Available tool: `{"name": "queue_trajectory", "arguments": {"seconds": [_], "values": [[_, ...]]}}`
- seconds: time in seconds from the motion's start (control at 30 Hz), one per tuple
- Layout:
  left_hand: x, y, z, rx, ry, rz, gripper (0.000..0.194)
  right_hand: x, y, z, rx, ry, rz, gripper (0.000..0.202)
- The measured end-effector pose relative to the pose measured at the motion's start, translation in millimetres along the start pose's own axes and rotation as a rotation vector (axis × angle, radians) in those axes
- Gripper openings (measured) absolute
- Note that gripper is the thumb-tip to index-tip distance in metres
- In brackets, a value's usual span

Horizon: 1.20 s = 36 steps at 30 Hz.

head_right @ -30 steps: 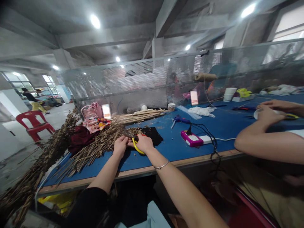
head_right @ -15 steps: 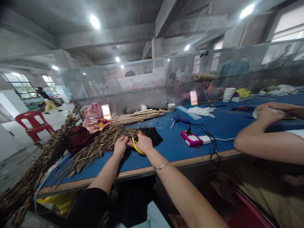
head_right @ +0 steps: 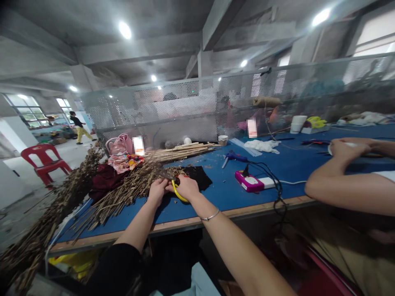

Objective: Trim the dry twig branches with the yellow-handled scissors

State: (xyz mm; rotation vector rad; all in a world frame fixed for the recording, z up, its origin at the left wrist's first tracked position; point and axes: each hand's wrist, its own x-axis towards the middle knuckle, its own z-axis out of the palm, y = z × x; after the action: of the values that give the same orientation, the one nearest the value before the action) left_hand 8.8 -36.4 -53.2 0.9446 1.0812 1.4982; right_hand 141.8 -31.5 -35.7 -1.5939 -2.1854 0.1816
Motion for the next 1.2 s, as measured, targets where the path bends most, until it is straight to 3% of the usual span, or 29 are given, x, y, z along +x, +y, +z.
{"name": "queue_trajectory", "arguments": {"seconds": [0.47,0.7,1.2], "values": [[1.6,0.8,-1.6,0.075,0.109,0.096,0.023,0.1,-2.3,-2.0,-0.020,-0.001,0.027,0.064],[1.8,-0.5,-4.7,0.156,0.083,0.180,0.018,-0.5,-2.1,-3.4,-0.005,-0.009,0.022,0.061],[2.6,-4.5,-4.8,0.171,0.044,0.156,0.021,-0.5,-2.5,-2.7,-0.010,0.002,-0.011,0.064]]}}
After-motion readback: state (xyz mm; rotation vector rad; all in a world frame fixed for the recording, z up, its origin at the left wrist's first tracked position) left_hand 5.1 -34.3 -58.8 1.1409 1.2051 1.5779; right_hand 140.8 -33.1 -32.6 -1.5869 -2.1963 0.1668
